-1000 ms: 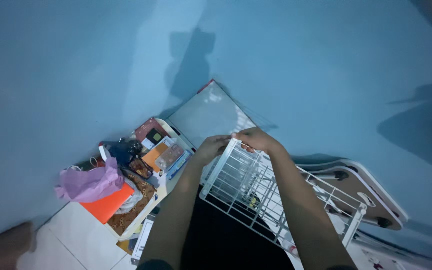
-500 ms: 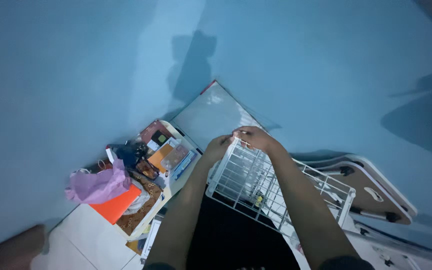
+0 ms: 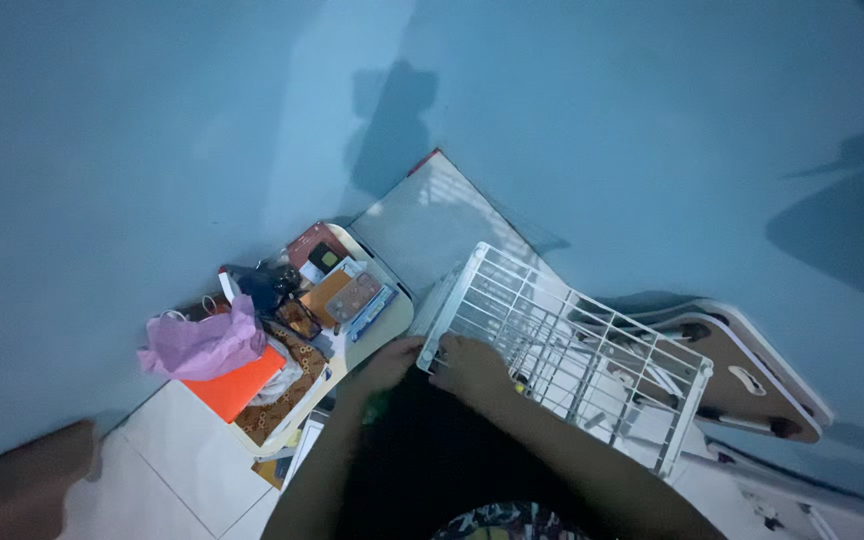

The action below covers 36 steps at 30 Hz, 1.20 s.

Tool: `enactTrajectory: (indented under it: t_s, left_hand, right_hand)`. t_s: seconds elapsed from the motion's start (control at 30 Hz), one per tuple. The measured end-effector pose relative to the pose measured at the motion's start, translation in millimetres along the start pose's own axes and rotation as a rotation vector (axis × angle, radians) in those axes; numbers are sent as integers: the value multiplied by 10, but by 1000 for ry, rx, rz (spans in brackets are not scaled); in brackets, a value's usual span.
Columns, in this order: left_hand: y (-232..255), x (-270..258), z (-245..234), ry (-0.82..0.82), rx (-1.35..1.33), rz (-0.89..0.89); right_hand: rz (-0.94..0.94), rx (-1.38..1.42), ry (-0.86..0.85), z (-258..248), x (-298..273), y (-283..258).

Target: The person assembles a white wire shelving unit by connecting grid panels and inserting vertical poles. They then use a handheld vacuum to clean the floor and place books and a blue folder onto the assembled shelf.

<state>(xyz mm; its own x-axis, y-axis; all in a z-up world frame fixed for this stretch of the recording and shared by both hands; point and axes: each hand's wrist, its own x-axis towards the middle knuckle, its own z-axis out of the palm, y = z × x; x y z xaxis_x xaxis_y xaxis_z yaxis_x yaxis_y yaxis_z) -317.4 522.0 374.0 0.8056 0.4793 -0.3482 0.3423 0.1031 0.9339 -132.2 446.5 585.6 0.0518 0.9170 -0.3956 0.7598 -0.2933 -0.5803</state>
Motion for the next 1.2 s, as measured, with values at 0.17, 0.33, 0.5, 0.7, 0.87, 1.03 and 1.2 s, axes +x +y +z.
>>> enactTrajectory:
  t_s: [0.17, 0.33, 0.5, 0.7, 0.87, 1.03, 1.2]
  left_hand:
    - [52, -137, 150, 92, -173, 15]
    - [180, -197, 151, 142, -270, -5]
    - [174, -256, 274, 345, -50, 139]
    - [173, -166, 341, 390, -47, 1]
    - [153, -189, 336, 414, -264, 53]
    - [92, -188, 294, 358, -146, 1]
    - [21, -123, 332, 337, -244, 73]
  right_hand:
    - [-81, 146, 18, 109, 35, 244]
    - [93, 166, -188, -68, -51, 314]
    - [16, 227, -168, -215, -88, 207]
    - [140, 201, -222, -309, -92, 150]
    - [8, 354, -120, -266, -31, 119]
    - [-44, 139, -135, -236, 5, 180]
    - [-121, 201, -107, -228, -14, 224]
